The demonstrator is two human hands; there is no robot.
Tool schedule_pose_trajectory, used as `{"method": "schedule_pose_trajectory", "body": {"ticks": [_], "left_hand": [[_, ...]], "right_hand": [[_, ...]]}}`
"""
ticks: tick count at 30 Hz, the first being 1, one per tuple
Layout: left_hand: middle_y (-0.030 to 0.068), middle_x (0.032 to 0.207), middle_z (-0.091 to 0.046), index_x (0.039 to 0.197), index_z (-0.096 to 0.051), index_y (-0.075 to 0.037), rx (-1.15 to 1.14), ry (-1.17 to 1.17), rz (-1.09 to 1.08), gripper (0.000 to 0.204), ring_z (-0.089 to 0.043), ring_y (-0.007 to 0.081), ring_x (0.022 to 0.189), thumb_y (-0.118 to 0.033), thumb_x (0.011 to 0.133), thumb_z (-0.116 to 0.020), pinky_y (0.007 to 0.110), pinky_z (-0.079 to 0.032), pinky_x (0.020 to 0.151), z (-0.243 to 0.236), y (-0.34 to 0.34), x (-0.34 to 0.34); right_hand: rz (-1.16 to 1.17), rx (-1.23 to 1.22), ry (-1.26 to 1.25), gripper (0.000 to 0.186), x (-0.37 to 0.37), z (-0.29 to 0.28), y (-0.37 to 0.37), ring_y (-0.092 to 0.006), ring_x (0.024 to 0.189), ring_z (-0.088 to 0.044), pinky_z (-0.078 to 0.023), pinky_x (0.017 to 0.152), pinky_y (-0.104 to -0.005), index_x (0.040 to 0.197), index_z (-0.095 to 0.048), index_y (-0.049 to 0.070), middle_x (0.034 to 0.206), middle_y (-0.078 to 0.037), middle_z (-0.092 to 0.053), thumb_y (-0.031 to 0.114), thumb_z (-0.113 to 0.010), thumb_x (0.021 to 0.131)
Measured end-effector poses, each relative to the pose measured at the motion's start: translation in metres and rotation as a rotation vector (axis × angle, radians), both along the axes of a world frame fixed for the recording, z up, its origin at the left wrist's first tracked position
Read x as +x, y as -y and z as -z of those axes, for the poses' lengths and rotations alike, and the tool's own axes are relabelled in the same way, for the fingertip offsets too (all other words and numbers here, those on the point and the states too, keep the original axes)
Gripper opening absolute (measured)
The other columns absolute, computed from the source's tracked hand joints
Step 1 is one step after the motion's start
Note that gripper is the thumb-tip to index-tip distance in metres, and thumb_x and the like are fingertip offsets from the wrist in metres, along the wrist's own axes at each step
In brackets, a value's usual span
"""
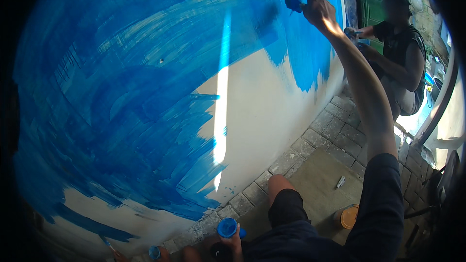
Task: Painting a wall with blue paint using a brush.
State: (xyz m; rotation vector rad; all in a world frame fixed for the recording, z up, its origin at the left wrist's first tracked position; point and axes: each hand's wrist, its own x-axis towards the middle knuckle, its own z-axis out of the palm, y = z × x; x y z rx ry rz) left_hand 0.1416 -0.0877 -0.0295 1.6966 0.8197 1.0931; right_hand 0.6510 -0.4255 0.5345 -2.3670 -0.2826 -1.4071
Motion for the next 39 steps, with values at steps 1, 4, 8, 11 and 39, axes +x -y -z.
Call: {"method": "schedule_pose_trajectory", "body": {"ticks": [1,4,8,11,39], "left_hand": [[0.0141,0.108,-0.065,0.113,-0.057,0.000,0.008,0.022,-0.011,0.074,-0.063,0.0278,0.097,-0.024,0.055,-0.096,0.041,-0.049,0.090,-0.003,-0.004,0.000],[0.0134,0.106,-0.065,0.111,-0.058,-0.001,-0.018,0.029,0.029,0.071,-0.063,0.0281,0.096,-0.021,0.054,-0.095,0.041,-0.049,0.090,0.020,-0.013,-0.009],[0.0130,0.105,-0.065,0.112,-0.058,-0.001,0.052,-0.020,0.004,0.071,-0.063,0.0283,0.095,-0.021,0.054,-0.095,0.041,-0.049,0.089,-0.011,0.000,-0.005],[0.0131,0.106,-0.064,0.113,-0.058,-0.001,-0.106,-0.101,-0.014,0.072,-0.063,0.0282,0.096,-0.021,0.054,-0.095,0.041,-0.049,0.089,-0.052,0.014,-0.002],[0.0132,0.107,-0.065,0.114,-0.058,-0.001,0.037,-0.004,-0.038,0.076,-0.063,0.0276,0.096,-0.026,0.053,-0.097,0.041,-0.049,0.090,0.011,-0.011,-0.002]], "right_hand": [[0.015,0.005,0.119,0.038,0.007,-0.001,-0.003,-0.0395,0.070,-0.066,-0.052,0.061,-0.0467,0.078,-0.067,0.003,0.073,-0.019,-0.067,0.040,-0.069,0.086],[-0.021,0.019,0.293,0.036,-0.010,-0.012,-0.060,-0.0415,0.064,-0.065,-0.052,0.058,-0.0477,0.075,-0.067,0.000,0.069,-0.022,-0.065,0.035,-0.071,0.084],[-0.417,-0.006,0.026,0.033,-0.149,-0.022,-0.173,-0.0317,0.051,-0.062,-0.047,0.048,-0.0409,0.072,-0.068,0.002,0.057,-0.016,-0.060,0.029,-0.067,0.091],[-0.933,-0.102,-0.018,0.036,-0.219,-0.008,-0.217,-0.0311,0.051,-0.062,-0.048,0.051,-0.0400,0.075,-0.071,0.002,0.060,-0.013,-0.064,0.034,-0.068,0.090],[-0.104,0.053,-0.138,0.054,-0.021,-0.086,-0.070,-0.0308,0.073,-0.067,-0.054,0.070,-0.0415,0.073,-0.071,0.008,0.073,-0.010,-0.069,0.060,-0.062,0.084]]}}
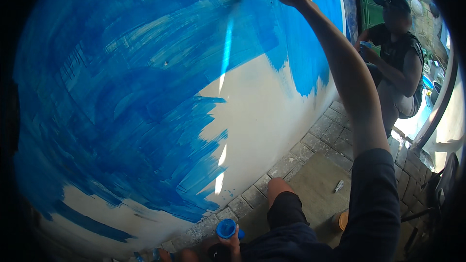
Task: Painting a wall with blue paint using a brush.
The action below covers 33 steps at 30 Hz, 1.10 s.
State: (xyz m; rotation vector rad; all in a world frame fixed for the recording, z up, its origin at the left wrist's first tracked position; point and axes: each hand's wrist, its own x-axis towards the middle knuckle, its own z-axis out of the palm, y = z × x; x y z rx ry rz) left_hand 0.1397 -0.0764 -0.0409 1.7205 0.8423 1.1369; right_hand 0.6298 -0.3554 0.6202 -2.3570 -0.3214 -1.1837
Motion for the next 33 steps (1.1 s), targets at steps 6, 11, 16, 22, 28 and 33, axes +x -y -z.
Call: {"method": "schedule_pose_trajectory", "body": {"ticks": [6,11,16,22,28,33], "left_hand": [[0.0140,0.107,-0.065,0.114,-0.058,-0.001,-0.042,-0.012,-0.008,0.077,-0.064,0.0285,0.096,-0.027,0.052,-0.097,0.041,-0.049,0.090,-0.003,0.007,-0.005],[0.0141,0.105,-0.065,0.111,-0.059,0.000,0.162,-0.130,-0.041,0.075,-0.064,0.0300,0.096,-0.029,0.053,-0.096,0.042,-0.049,0.089,-0.006,0.005,-0.006],[0.0151,0.109,-0.064,0.113,-0.059,0.001,0.014,-0.060,0.009,0.075,-0.063,0.0297,0.098,-0.028,0.054,-0.096,0.042,-0.049,0.091,-0.011,0.007,0.001],[0.0150,0.111,-0.064,0.115,-0.058,0.001,-0.029,-0.011,-0.075,0.076,-0.063,0.0284,0.100,-0.027,0.055,-0.096,0.042,-0.048,0.093,-0.004,-0.004,-0.011],[0.0152,0.112,-0.064,0.115,-0.058,0.001,-0.018,-0.023,-0.046,0.076,-0.063,0.0285,0.101,-0.027,0.056,-0.095,0.042,-0.048,0.093,-0.002,0.000,-0.010],[0.0138,0.110,-0.064,0.114,-0.058,0.000,-0.030,0.028,-0.012,0.074,-0.063,0.0273,0.099,-0.025,0.055,-0.095,0.042,-0.049,0.091,0.006,-0.001,-0.006]], "right_hand": [[0.152,0.036,0.019,0.039,0.021,0.034,0.050,-0.0367,0.092,-0.068,-0.054,0.079,-0.0467,0.091,-0.070,0.004,0.095,-0.021,-0.070,0.042,-0.065,0.082],[-0.253,-0.104,0.322,0.041,-0.118,0.021,-0.111,-0.0304,0.060,-0.066,-0.053,0.058,-0.0402,0.081,-0.073,0.004,0.069,-0.015,-0.068,0.044,-0.068,0.088],[-0.423,0.132,0.162,0.053,-0.079,0.006,-0.087,-0.0341,0.059,-0.060,-0.046,0.058,-0.0476,0.075,-0.070,0.001,0.068,-0.020,-0.064,0.052,-0.065,0.087],[0.047,0.280,0.022,0.054,0.042,0.044,0.030,-0.0172,0.055,-0.061,-0.049,0.057,-0.0377,0.081,-0.074,0.005,0.064,-0.010,-0.067,0.058,-0.066,0.085],[-0.725,0.705,-0.304,0.051,-0.040,0.076,-0.064,-0.0055,0.047,-0.030,-0.023,0.042,-0.0249,0.094,-0.071,-0.002,0.074,-0.005,-0.058,0.048,-0.066,0.089],[-0.618,0.969,-0.318,0.050,-0.031,0.086,-0.070,-0.0038,0.047,-0.029,-0.021,0.042,-0.0232,0.095,-0.066,-0.001,0.069,-0.002,-0.051,0.048,-0.063,0.092]]}}
